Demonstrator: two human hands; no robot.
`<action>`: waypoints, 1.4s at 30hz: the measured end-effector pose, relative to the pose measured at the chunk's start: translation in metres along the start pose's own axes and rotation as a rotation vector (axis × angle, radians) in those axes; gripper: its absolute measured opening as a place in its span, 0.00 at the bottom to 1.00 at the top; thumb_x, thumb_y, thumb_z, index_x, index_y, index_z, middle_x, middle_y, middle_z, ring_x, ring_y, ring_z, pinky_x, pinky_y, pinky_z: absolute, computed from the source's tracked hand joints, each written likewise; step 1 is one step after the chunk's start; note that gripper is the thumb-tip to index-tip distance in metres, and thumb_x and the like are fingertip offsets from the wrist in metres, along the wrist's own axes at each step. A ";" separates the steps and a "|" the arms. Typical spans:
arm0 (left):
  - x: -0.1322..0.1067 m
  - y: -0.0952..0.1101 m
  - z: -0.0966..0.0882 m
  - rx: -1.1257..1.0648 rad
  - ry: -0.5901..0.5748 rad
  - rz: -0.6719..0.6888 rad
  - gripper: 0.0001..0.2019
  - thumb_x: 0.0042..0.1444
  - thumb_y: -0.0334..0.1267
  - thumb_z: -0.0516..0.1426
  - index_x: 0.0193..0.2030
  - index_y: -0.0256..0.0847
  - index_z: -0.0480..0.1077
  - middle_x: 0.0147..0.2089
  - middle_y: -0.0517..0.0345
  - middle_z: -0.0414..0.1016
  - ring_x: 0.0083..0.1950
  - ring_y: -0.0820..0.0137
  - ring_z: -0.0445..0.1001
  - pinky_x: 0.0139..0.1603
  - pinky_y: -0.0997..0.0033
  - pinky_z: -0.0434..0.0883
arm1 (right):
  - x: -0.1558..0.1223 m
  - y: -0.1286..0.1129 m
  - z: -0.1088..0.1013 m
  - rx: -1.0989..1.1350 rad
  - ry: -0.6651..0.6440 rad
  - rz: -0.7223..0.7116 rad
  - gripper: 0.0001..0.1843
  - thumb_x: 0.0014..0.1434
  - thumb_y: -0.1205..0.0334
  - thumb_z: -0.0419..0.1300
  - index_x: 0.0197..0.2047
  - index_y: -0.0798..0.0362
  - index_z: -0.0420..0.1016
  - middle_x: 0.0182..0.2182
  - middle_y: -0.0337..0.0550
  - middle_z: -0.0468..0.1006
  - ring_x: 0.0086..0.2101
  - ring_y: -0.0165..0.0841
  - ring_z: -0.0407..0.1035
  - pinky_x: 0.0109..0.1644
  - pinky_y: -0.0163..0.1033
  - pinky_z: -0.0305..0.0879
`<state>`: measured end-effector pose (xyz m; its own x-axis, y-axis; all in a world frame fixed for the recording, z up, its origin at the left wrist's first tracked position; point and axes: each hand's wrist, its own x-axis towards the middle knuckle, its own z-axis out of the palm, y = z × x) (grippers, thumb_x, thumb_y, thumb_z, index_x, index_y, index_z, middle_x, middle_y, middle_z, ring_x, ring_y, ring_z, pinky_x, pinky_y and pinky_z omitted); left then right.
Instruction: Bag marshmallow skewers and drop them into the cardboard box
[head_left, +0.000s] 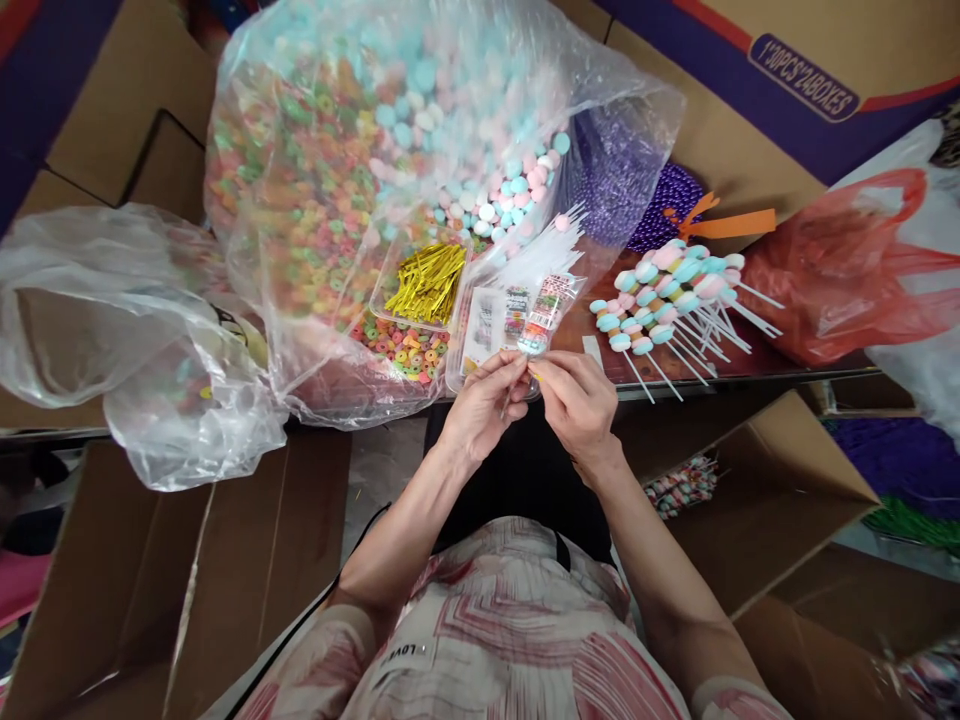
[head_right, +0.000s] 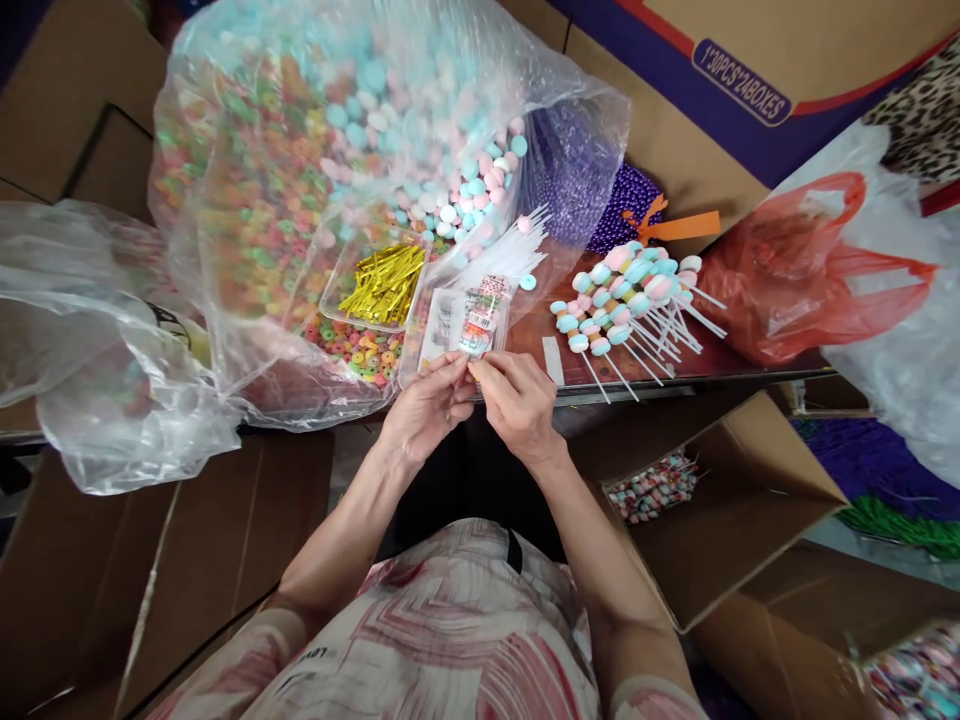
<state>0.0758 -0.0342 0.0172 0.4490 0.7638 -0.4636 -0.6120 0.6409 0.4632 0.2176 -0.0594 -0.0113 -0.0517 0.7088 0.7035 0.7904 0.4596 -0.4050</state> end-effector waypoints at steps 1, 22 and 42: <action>-0.001 -0.001 0.000 -0.002 -0.020 -0.002 0.17 0.41 0.35 0.76 0.32 0.36 0.73 0.25 0.66 0.67 0.24 0.83 0.63 0.19 0.87 0.56 | 0.001 -0.001 0.001 -0.021 0.034 -0.030 0.10 0.70 0.67 0.57 0.43 0.47 0.80 0.36 0.45 0.84 0.37 0.36 0.78 0.43 0.43 0.75; -0.010 -0.012 -0.015 0.460 -0.021 0.310 0.22 0.52 0.60 0.69 0.26 0.41 0.77 0.30 0.58 0.74 0.36 0.69 0.73 0.45 0.66 0.74 | 0.003 -0.052 -0.013 0.376 0.158 0.282 0.06 0.67 0.69 0.59 0.39 0.50 0.76 0.33 0.41 0.79 0.32 0.31 0.71 0.36 0.39 0.66; 0.043 -0.009 -0.021 1.526 0.022 0.822 0.07 0.64 0.34 0.62 0.47 0.43 0.79 0.48 0.49 0.79 0.50 0.62 0.78 0.55 0.60 0.75 | -0.161 0.024 -0.105 0.863 0.725 1.439 0.11 0.68 0.48 0.59 0.40 0.43 0.78 0.28 0.35 0.69 0.21 0.28 0.56 0.23 0.38 0.58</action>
<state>0.0867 -0.0090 -0.0233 0.3449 0.9083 0.2369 0.4651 -0.3845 0.7974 0.3091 -0.2188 -0.0733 0.7360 0.5200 -0.4335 -0.5352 0.0547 -0.8429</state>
